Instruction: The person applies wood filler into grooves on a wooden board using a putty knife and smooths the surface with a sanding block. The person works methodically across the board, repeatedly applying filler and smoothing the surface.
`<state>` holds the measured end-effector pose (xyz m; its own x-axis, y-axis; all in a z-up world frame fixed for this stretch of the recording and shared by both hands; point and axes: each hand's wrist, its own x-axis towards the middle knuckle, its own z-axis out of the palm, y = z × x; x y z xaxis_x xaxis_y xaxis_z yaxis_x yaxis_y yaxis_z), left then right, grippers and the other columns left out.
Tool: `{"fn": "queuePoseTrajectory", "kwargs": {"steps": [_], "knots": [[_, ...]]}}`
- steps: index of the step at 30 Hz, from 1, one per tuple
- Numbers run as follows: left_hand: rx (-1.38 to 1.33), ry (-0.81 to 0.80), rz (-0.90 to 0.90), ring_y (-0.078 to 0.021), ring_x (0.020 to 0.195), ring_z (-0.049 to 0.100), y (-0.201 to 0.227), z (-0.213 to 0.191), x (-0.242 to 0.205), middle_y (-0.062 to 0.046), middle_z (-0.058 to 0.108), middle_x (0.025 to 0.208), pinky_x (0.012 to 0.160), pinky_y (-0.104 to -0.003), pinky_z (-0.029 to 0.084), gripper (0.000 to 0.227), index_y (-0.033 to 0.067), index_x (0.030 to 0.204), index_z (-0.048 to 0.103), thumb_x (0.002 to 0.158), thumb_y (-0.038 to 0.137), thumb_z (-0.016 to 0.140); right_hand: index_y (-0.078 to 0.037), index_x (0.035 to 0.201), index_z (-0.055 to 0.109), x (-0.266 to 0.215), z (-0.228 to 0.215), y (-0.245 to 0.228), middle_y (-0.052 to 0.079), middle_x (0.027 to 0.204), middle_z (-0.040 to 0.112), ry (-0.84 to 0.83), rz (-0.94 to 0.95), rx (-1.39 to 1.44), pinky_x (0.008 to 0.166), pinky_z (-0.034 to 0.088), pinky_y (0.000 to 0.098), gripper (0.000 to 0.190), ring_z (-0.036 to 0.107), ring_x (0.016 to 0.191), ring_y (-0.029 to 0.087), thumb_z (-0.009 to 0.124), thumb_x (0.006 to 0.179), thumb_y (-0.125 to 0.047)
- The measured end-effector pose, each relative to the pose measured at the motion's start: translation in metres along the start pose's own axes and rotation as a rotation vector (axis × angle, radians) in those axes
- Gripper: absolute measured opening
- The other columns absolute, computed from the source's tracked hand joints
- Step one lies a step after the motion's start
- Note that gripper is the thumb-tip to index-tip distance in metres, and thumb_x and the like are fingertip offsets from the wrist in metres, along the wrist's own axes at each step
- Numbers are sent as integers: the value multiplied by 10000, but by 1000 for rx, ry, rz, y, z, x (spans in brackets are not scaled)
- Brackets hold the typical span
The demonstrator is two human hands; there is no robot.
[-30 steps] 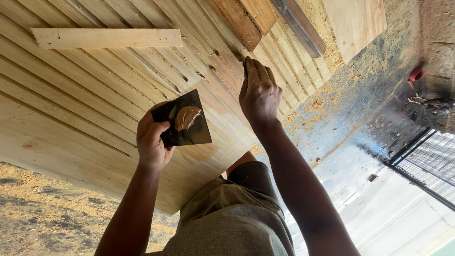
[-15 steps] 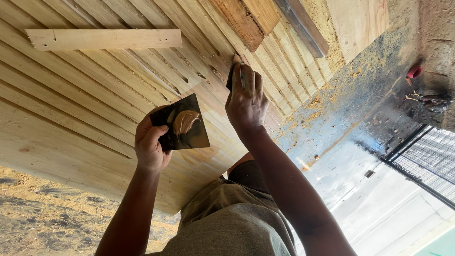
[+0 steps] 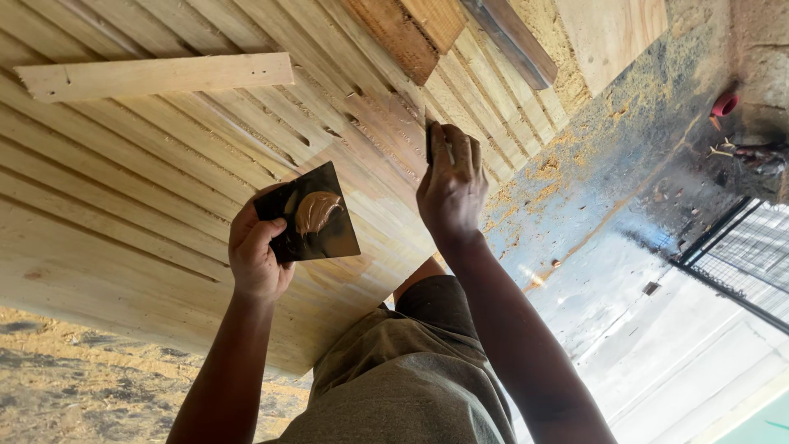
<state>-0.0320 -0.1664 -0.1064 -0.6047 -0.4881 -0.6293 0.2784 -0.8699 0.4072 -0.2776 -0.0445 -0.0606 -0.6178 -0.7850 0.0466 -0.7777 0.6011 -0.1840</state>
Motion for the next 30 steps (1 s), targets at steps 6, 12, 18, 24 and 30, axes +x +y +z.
{"fn": "queuePoseTrajectory", "kwargs": {"steps": [6, 12, 18, 24, 30], "knots": [[33, 12, -20, -216, 1001, 687, -1, 8, -1, -181, 683, 1137, 918, -312, 576, 464, -132, 1319, 560, 880, -53, 430, 63, 1351, 626, -8, 26, -14, 208, 1280, 604, 14, 32, -32, 949, 525, 485, 425, 598, 1129, 368, 636, 928, 35], [44, -9, -22, -210, 1013, 701, 2, 10, -1, -195, 688, 1144, 914, -302, 594, 439, -136, 1312, 552, 897, -46, 438, 63, 1396, 566, -15, 28, -20, 210, 1315, 567, -2, -7, -60, 1006, 514, 490, 472, 582, 1170, 370, 614, 929, 20], [36, -20, -16, -200, 957, 701, -1, 4, -6, -189, 698, 1127, 833, -282, 589, 446, -143, 1327, 565, 909, -47, 443, 43, 1393, 582, -18, 16, -23, 187, 1320, 581, -62, -9, -33, 976, 545, 459, 481, 597, 1177, 350, 613, 913, 38], [66, 24, -13, -202, 940, 689, -3, 7, -3, -192, 696, 1132, 798, -283, 572, 446, -143, 1328, 570, 910, -50, 449, 22, 1332, 654, -30, -7, -10, 151, 1226, 635, -125, 40, 76, 877, 578, 412, 424, 621, 1090, 310, 612, 915, 82], [69, 15, -43, -202, 990, 704, -7, 17, 1, -181, 693, 1137, 879, -290, 595, 443, -129, 1298, 563, 881, -41, 441, 26, 1353, 633, -34, -11, 13, 159, 1235, 610, 19, 107, -1, 975, 535, 457, 388, 605, 1136, 332, 618, 967, 59]]}}
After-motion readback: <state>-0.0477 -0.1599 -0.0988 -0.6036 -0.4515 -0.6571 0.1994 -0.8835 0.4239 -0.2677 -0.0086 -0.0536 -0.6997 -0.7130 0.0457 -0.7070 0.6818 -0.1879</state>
